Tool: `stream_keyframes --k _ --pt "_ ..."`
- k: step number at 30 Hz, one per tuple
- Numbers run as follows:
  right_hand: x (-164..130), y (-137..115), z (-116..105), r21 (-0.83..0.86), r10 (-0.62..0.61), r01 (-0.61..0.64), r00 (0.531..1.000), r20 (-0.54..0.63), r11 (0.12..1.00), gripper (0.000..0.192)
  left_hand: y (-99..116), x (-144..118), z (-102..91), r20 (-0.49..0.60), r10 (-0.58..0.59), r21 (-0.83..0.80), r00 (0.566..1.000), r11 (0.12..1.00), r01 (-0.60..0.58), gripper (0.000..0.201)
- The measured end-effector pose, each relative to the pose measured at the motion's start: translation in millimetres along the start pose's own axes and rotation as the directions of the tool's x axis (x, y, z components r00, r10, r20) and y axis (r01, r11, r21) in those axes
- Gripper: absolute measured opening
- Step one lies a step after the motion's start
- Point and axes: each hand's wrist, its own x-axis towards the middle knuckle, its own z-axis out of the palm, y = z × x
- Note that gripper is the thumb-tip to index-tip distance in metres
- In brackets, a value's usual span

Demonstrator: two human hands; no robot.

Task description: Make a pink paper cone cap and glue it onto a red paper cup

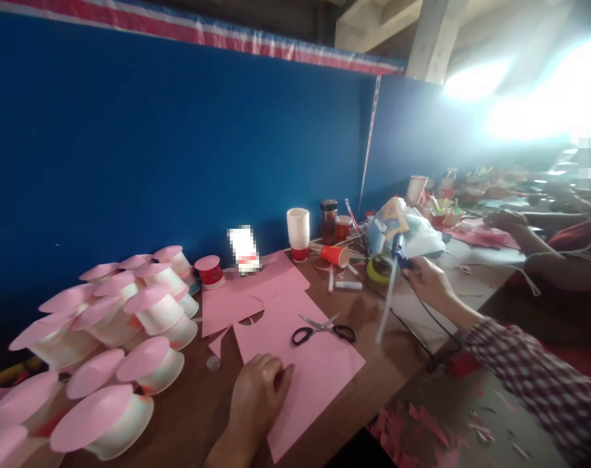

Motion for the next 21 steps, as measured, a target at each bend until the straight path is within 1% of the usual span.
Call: stream_keyframes --k 3,5,7,10,13,15,17,21 --pt "-1.7 -8.7 -14.0 0.025 -0.004 0.004 1.000 0.007 1.000 0.035 -0.7 -0.5 1.0 -0.010 0.010 0.017 1.000 1.000 -0.010 0.033" --pt "-11.4 -7.9 -23.8 0.015 0.006 -0.006 1.000 0.000 1.000 0.035 -0.7 -0.5 1.2 -0.012 0.014 0.023 1.000 1.000 -0.013 0.032" --pt "-26.5 -1.6 -32.7 -0.019 0.025 -0.026 1.000 -0.017 0.999 0.034 0.0 -0.3 0.6 -0.013 0.011 0.019 1.000 1.000 -0.011 0.032" --pt "-50.9 15.2 -44.5 -0.104 0.067 -0.068 0.998 -0.009 0.992 0.031 1.9 0.4 -1.4 -0.004 0.002 0.002 1.000 1.000 -0.002 0.032" --pt "-64.1 33.0 -54.4 -0.294 0.163 -0.135 0.984 0.073 0.946 0.030 3.3 1.3 -3.0 0.016 -0.008 -0.008 1.000 1.000 0.008 0.030" --pt "-63.5 41.2 -59.2 -0.397 0.243 -0.169 0.959 0.145 0.902 0.028 3.3 1.8 -3.0 0.023 -0.009 -0.011 1.000 1.000 0.009 0.031" --pt "-57.1 45.7 -61.1 -0.446 0.297 -0.180 0.932 0.206 0.876 0.026 2.6 1.9 -2.2 0.026 -0.008 -0.011 1.000 1.000 0.008 0.032" --pt "-38.3 47.9 -55.5 -0.479 0.332 -0.176 0.906 0.264 0.860 0.022 1.2 1.3 -0.3 0.034 -0.014 -0.011 0.999 1.000 0.015 0.032"
